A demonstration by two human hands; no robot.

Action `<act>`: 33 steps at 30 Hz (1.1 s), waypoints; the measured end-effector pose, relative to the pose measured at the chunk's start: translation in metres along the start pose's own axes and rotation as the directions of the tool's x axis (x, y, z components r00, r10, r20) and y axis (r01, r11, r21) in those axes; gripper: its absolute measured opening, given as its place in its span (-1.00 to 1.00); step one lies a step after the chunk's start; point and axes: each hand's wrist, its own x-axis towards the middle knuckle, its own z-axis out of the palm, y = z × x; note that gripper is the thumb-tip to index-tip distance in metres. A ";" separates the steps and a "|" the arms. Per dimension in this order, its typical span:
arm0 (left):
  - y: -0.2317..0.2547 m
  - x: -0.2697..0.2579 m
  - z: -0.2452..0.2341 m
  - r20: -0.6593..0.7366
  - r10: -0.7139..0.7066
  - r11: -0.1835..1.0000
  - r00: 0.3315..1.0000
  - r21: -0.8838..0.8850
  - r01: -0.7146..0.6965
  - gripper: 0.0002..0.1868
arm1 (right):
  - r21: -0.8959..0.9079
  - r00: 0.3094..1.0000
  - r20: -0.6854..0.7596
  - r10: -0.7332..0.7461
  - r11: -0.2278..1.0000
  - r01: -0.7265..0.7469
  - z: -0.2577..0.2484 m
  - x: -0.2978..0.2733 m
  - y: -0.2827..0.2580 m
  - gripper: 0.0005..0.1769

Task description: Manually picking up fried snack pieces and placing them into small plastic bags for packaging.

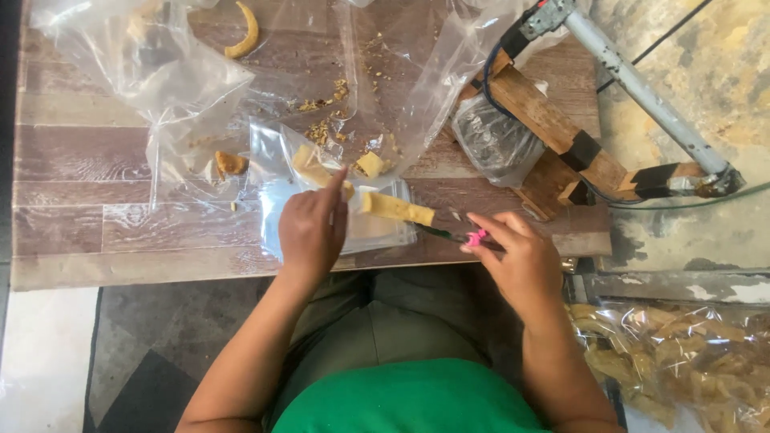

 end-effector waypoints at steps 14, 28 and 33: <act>0.031 -0.035 0.034 0.097 0.297 0.949 0.950 -0.141 -0.283 -0.56 | -0.322 0.914 -0.228 -0.335 0.912 0.254 0.093 0.033 -0.020 -0.37; -0.072 0.028 -0.022 0.329 0.215 0.957 0.920 0.118 -0.266 -0.20 | -0.314 0.794 -0.211 -0.570 0.809 0.497 0.050 0.075 -0.028 -0.34; -0.103 0.010 -0.022 0.012 0.024 0.992 1.000 -0.125 -0.023 -0.47 | 0.048 0.861 -0.358 -0.360 0.914 0.402 0.027 0.102 -0.028 -0.36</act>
